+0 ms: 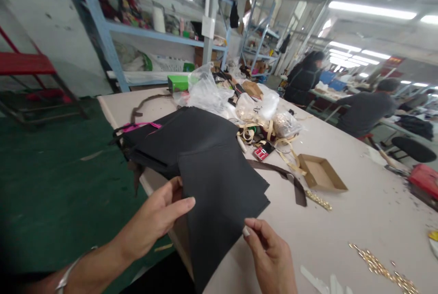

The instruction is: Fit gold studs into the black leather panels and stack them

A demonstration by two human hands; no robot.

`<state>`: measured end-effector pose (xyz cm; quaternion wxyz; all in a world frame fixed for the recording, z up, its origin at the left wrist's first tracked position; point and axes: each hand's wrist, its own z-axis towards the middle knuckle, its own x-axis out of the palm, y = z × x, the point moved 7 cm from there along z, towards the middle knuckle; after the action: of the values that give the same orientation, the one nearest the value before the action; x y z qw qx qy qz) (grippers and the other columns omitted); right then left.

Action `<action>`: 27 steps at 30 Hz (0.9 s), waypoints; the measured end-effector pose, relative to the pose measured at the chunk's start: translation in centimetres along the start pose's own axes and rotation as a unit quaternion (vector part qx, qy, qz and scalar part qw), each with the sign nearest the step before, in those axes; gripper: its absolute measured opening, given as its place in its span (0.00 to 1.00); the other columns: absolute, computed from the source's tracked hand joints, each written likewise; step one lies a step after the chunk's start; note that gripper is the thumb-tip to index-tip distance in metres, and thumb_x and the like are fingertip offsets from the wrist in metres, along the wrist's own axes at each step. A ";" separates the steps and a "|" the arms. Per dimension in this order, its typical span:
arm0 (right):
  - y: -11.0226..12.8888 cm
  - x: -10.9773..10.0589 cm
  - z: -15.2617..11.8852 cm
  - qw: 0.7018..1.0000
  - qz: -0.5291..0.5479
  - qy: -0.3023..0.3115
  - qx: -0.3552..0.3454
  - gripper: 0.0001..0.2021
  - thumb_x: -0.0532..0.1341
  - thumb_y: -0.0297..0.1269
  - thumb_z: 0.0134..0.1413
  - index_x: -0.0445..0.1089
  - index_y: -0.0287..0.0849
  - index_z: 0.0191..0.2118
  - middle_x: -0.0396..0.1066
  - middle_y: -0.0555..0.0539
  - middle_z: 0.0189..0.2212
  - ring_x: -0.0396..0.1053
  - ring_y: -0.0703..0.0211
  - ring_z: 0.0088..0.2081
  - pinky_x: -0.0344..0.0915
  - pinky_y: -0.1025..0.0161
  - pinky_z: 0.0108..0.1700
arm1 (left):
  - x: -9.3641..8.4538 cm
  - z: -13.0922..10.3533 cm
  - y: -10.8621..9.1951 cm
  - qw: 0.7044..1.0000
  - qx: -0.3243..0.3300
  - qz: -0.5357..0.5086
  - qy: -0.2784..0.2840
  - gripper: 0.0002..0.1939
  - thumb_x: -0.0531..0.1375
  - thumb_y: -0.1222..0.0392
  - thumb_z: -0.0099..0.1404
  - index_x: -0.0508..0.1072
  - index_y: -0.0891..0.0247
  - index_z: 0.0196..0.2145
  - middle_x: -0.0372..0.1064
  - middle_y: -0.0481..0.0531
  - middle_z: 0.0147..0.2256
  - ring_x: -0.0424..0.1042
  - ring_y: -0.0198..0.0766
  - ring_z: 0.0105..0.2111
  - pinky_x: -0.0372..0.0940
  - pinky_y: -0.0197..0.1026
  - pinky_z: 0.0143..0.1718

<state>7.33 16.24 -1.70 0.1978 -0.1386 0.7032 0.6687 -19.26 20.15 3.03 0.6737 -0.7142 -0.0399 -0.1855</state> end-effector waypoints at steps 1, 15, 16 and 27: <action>0.0 -0.1 -0.4 1.000 0.014 -0.015 0.010 0.20 0.66 0.55 0.52 0.79 0.44 0.41 0.78 0.45 0.32 0.75 0.52 0.36 0.72 0.63 0.40 | 0.7 0.3 1.0 1.000 -0.010 -0.019 0.006 0.20 0.65 0.57 0.63 0.69 0.59 0.52 0.75 0.52 0.49 0.73 0.42 0.50 0.65 0.45 0.55; -3.7 -2.9 -1.2 0.988 0.079 -0.086 0.098 0.16 0.67 0.50 0.51 0.76 0.41 0.37 0.74 0.49 0.26 0.69 0.59 0.29 0.65 0.63 0.34 | 8.1 1.3 8.1 0.984 -0.156 0.007 0.090 0.21 0.69 0.48 0.53 0.79 0.64 0.40 0.80 0.56 0.42 0.77 0.47 0.44 0.67 0.46 0.53; -3.7 -2.5 -1.1 0.988 0.095 -0.069 0.100 0.15 0.67 0.49 0.50 0.76 0.41 0.36 0.74 0.49 0.26 0.69 0.59 0.29 0.66 0.63 0.34 | 8.8 1.3 8.8 0.983 -0.163 0.015 0.087 0.21 0.68 0.47 0.53 0.79 0.65 0.39 0.80 0.57 0.40 0.78 0.48 0.43 0.68 0.46 0.52; -2.7 -3.3 -3.3 0.965 0.205 -0.091 0.135 0.21 0.73 0.51 0.42 0.76 0.39 0.37 0.76 0.49 0.27 0.74 0.59 0.30 0.74 0.62 0.35 | 8.6 0.3 8.0 0.972 -0.195 0.070 0.111 0.10 0.66 0.57 0.55 0.80 0.62 0.35 0.79 0.52 0.29 0.77 0.50 0.41 0.69 0.46 0.48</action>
<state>11.16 12.54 -2.45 0.1369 0.0976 0.7796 0.6032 -8.75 18.10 -1.80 0.5327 -0.8079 0.1227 -0.2203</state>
